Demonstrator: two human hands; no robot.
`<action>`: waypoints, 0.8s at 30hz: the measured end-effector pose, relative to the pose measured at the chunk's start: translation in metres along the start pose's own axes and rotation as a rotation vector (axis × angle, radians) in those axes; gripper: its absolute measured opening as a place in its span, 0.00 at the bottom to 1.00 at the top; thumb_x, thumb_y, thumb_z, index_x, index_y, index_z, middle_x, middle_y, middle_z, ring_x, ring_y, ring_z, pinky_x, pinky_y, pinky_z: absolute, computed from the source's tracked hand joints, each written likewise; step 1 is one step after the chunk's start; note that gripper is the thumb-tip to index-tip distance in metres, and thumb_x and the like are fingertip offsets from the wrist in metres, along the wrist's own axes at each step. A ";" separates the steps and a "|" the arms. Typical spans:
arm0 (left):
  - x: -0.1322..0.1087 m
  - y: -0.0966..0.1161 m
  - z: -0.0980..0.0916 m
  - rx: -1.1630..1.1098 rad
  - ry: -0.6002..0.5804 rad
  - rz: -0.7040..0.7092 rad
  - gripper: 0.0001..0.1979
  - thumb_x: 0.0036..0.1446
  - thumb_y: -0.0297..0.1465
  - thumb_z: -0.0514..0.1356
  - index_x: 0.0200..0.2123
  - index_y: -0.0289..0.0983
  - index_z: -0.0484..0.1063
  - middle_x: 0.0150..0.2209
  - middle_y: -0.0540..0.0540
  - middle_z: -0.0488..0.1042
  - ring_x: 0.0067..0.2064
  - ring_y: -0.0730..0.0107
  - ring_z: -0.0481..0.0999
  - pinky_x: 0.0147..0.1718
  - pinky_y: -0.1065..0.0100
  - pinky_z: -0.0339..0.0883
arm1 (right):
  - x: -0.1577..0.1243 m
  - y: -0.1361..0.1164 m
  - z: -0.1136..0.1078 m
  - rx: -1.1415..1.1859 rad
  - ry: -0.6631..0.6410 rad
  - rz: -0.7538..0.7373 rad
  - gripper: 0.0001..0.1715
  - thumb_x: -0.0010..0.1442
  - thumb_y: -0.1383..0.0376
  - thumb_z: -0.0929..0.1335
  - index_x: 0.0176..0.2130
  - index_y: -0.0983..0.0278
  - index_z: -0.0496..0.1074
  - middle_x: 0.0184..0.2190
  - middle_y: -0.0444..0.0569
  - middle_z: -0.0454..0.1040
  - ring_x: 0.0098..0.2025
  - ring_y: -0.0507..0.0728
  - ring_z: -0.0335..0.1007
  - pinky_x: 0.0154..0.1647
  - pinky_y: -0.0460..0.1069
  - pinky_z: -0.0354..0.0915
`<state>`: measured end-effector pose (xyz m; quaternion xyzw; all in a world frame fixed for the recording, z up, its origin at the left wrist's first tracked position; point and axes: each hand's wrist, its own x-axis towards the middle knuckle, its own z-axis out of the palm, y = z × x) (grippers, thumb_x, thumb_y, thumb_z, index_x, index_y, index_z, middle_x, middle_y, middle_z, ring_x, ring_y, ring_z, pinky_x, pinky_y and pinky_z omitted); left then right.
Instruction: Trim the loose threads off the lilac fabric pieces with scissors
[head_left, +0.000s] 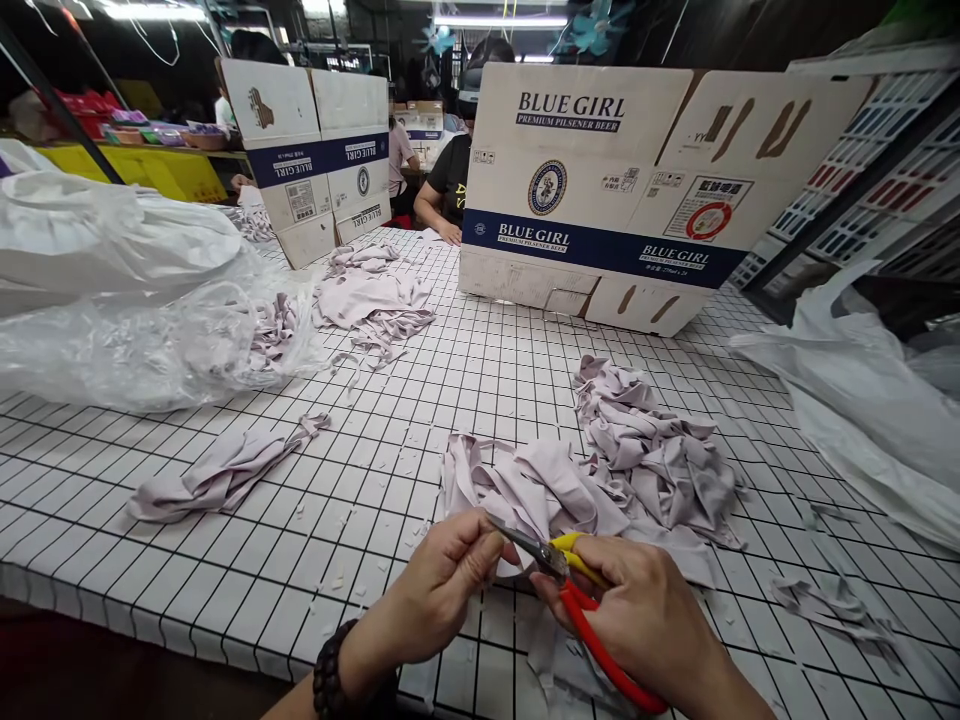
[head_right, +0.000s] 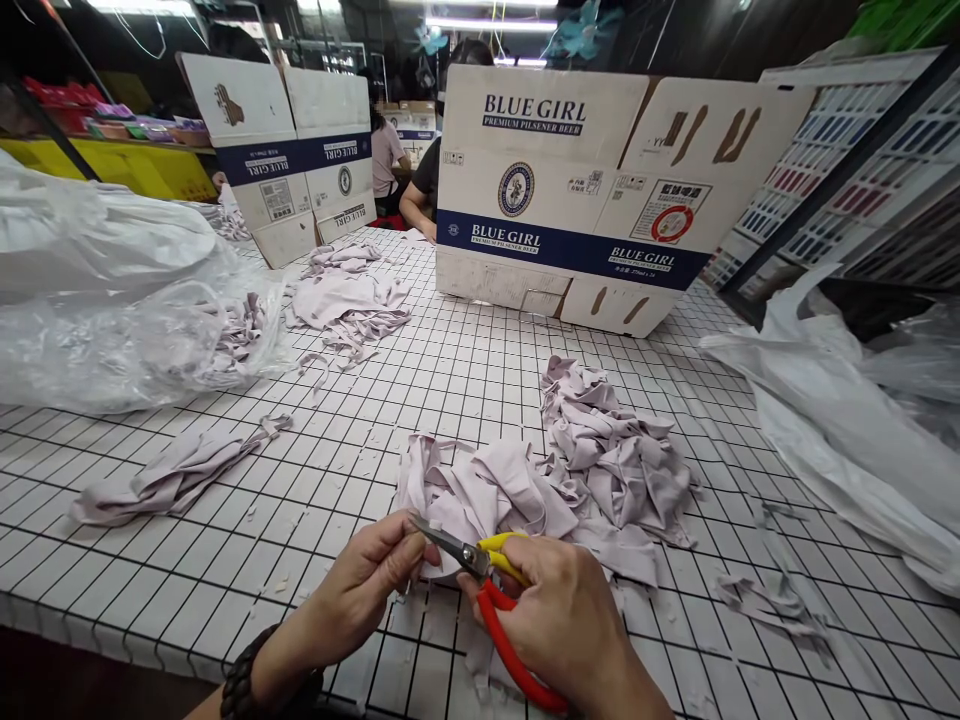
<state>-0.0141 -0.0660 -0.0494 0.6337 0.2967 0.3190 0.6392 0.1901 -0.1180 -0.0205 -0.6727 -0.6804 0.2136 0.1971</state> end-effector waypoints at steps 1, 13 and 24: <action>0.000 0.000 -0.001 -0.010 0.007 -0.007 0.18 0.67 0.42 0.50 0.35 0.34 0.70 0.26 0.51 0.60 0.27 0.73 0.58 0.27 0.71 0.56 | 0.001 0.000 -0.003 0.091 -0.045 0.057 0.26 0.52 0.53 0.70 0.19 0.60 0.52 0.16 0.38 0.55 0.20 0.50 0.51 0.21 0.46 0.49; -0.011 0.012 -0.005 0.296 -0.171 0.041 0.14 0.65 0.36 0.54 0.33 0.37 0.76 0.38 0.43 0.75 0.41 0.65 0.73 0.42 0.66 0.66 | 0.011 0.015 0.002 0.230 0.055 0.343 0.23 0.55 0.46 0.68 0.25 0.60 0.61 0.20 0.41 0.67 0.22 0.53 0.63 0.22 0.47 0.60; 0.075 -0.011 -0.059 0.757 0.326 -0.080 0.22 0.60 0.38 0.58 0.54 0.34 0.68 0.55 0.35 0.68 0.51 0.56 0.71 0.47 0.58 0.67 | 0.046 -0.003 0.040 0.054 0.123 0.257 0.04 0.53 0.64 0.64 0.31 0.61 0.67 0.28 0.47 0.73 0.33 0.59 0.70 0.32 0.50 0.63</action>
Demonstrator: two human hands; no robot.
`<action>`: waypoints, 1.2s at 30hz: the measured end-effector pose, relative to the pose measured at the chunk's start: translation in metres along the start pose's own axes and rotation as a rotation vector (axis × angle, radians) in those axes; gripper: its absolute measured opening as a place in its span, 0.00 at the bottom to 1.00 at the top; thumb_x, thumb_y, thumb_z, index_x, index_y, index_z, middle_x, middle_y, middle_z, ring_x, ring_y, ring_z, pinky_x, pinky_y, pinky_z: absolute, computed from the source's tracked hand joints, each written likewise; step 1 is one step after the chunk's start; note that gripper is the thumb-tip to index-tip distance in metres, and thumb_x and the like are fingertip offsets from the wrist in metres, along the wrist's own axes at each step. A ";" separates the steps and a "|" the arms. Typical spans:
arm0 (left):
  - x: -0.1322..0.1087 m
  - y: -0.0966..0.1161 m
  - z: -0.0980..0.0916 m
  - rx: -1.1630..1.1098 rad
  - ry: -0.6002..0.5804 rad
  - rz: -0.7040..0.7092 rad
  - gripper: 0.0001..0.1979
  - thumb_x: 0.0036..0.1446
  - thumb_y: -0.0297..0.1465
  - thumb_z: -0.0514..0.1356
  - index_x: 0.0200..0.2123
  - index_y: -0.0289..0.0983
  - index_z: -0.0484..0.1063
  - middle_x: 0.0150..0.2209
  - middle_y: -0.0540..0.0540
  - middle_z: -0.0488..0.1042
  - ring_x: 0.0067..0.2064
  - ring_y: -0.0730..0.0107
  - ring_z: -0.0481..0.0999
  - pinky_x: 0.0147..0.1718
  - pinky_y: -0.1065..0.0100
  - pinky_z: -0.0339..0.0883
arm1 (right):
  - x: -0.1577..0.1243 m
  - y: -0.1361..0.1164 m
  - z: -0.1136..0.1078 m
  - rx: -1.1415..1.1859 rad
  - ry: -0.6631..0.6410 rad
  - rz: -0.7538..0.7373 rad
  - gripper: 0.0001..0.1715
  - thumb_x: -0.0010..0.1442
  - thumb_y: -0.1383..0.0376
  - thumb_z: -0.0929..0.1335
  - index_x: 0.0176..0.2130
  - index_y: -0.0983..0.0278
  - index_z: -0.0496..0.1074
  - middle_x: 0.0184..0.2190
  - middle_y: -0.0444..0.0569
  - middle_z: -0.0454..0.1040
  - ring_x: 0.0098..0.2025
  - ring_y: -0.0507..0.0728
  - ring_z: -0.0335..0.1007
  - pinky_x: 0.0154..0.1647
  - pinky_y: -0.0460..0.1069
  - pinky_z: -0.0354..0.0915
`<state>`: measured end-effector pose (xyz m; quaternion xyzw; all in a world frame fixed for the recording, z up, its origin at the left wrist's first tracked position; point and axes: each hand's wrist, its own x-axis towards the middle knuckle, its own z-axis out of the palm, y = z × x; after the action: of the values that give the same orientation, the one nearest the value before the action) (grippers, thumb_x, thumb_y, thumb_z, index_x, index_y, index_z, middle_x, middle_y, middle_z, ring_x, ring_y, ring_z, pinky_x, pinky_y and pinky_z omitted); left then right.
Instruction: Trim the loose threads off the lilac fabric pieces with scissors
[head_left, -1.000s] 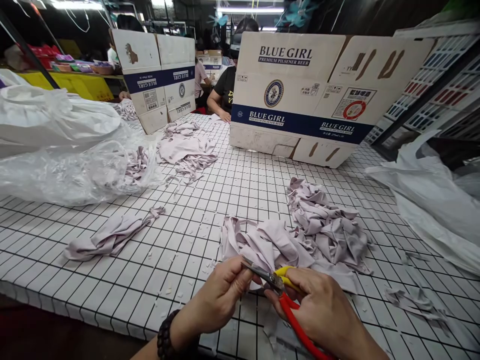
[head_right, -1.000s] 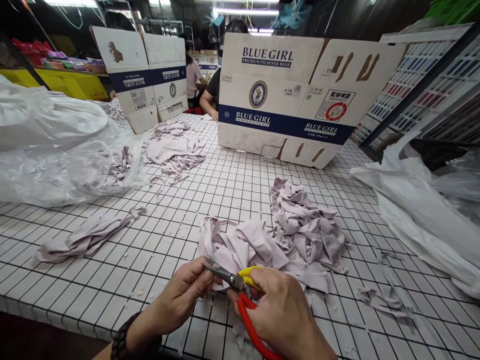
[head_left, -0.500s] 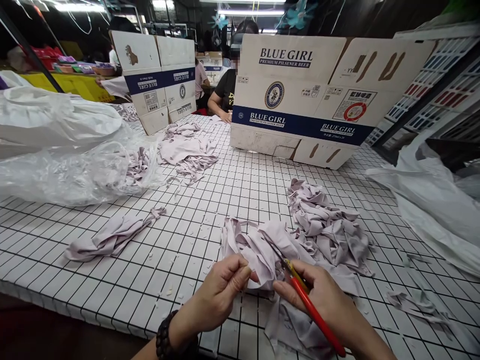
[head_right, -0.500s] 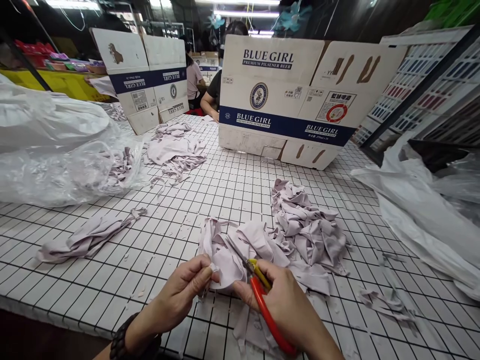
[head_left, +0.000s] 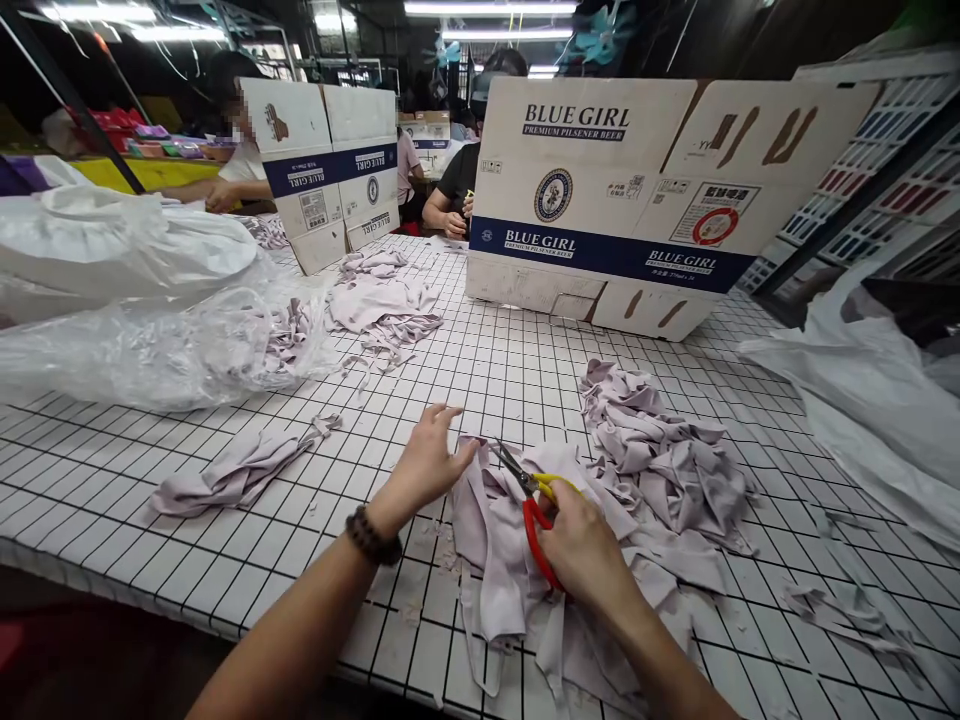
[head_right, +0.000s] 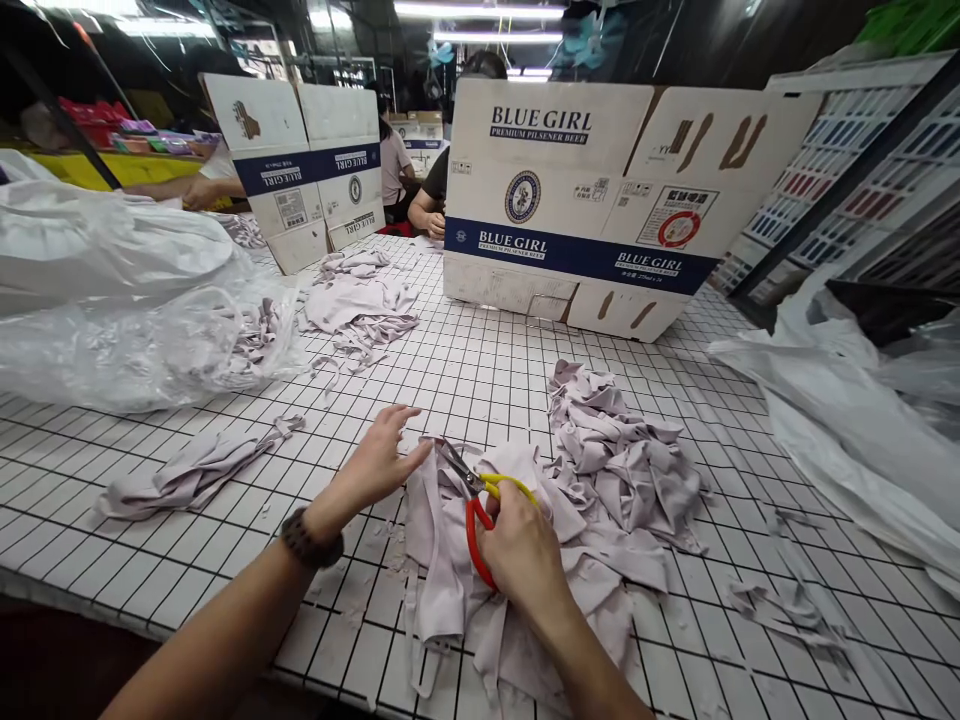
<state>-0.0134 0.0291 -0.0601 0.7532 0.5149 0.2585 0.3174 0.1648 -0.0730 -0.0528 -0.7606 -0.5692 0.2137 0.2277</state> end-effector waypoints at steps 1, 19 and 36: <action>0.016 -0.001 0.004 0.010 -0.051 0.017 0.23 0.56 0.36 0.62 0.53 0.34 0.69 0.54 0.35 0.70 0.51 0.55 0.72 0.47 0.59 0.67 | 0.000 0.001 0.000 0.014 -0.010 -0.006 0.04 0.54 0.64 0.64 0.31 0.61 0.67 0.27 0.46 0.72 0.31 0.58 0.69 0.32 0.50 0.63; -0.070 0.042 -0.110 -0.756 0.101 0.010 0.14 0.57 0.42 0.63 0.34 0.36 0.68 0.23 0.51 0.76 0.21 0.74 0.74 0.19 0.76 0.66 | 0.084 -0.078 -0.105 0.845 0.398 -0.258 0.17 0.45 0.67 0.75 0.28 0.61 0.64 0.27 0.39 0.66 0.29 0.50 0.65 0.34 0.49 0.66; -0.047 -0.014 0.001 -1.295 0.030 -0.626 0.08 0.66 0.31 0.53 0.39 0.32 0.67 0.29 0.45 0.75 0.24 0.74 0.75 0.23 0.73 0.69 | 0.044 -0.042 0.034 0.687 -0.498 -0.027 0.18 0.41 0.69 0.74 0.35 0.62 0.69 0.27 0.41 0.72 0.26 0.52 0.67 0.27 0.47 0.63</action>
<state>-0.0371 -0.0119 -0.0742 0.2272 0.4544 0.4190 0.7526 0.1243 -0.0164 -0.0579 -0.5580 -0.5123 0.5654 0.3263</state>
